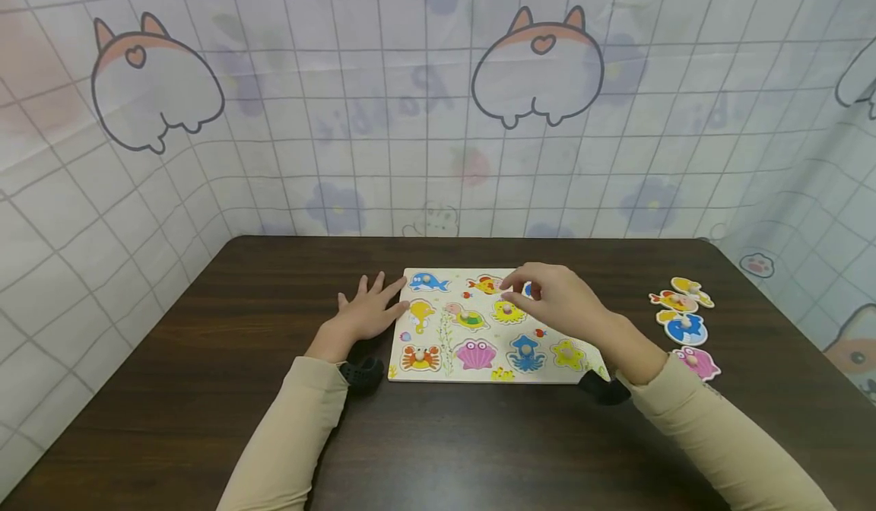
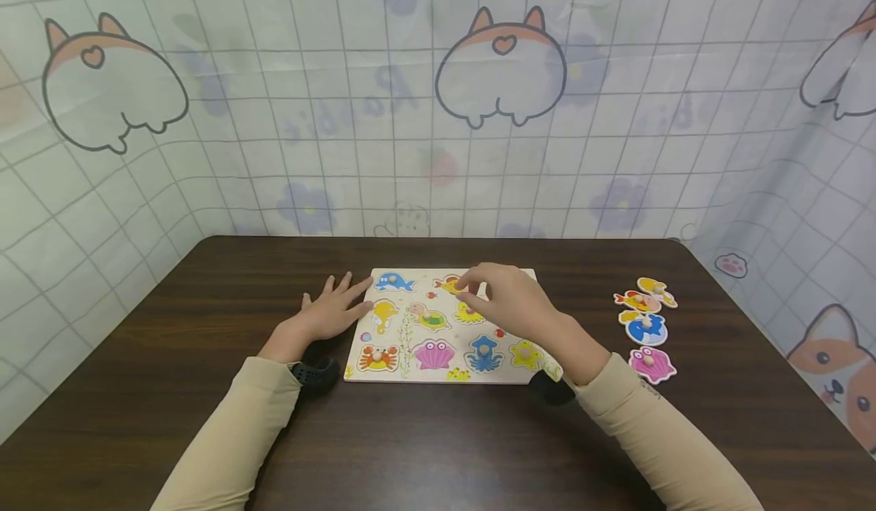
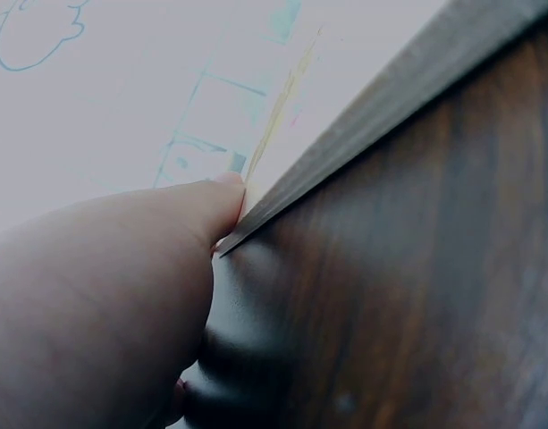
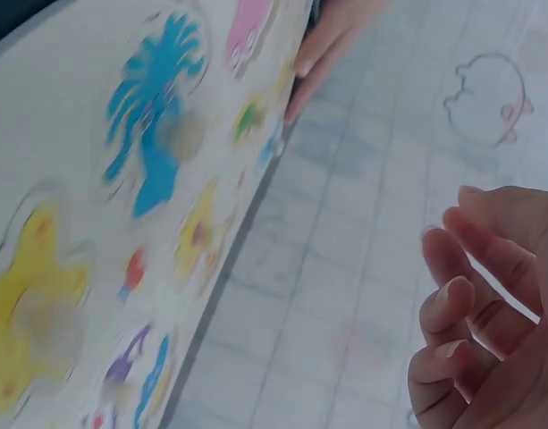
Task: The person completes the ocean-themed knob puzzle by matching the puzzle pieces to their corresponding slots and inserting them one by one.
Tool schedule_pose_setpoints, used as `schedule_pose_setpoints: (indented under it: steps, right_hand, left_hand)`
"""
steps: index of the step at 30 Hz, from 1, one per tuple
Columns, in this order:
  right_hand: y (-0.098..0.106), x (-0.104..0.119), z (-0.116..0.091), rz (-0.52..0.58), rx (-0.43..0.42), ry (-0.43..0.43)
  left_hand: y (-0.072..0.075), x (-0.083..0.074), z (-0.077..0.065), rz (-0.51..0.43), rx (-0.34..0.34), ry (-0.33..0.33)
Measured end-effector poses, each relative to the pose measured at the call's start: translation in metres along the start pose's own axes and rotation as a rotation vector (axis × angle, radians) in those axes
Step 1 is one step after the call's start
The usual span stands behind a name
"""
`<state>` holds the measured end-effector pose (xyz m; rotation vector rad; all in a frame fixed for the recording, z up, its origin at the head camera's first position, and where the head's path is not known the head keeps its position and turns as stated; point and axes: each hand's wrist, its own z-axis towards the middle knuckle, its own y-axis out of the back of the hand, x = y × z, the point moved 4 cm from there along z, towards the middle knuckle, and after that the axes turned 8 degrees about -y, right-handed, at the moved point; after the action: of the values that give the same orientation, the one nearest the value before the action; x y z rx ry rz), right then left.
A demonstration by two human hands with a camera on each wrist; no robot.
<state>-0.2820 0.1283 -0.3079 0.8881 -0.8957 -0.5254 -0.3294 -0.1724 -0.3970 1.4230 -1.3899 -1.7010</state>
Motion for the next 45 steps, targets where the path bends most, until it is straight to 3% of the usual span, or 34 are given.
schedule_pose_setpoints:
  steps: [24, 33, 40, 45]
  right_hand:
    - [0.069, -0.106, -0.037, -0.001, -0.174, -0.208]
    - [0.085, -0.144, -0.053, -0.027, -0.122, -0.307]
    - [0.086, -0.177, -0.063, -0.039, -0.003, -0.402]
    - [0.089, -0.196, -0.072, -0.047, 0.01, -0.453]
  left_hand:
    - [-0.001, -0.001, 0.0, 0.005, 0.001, 0.002]
    - [-0.001, 0.001, 0.001, 0.008, 0.003, 0.006]
    - [-0.001, 0.001, 0.001, 0.007, 0.006, 0.007]
    - [-0.002, 0.001, 0.001, 0.004, 0.004, 0.002]
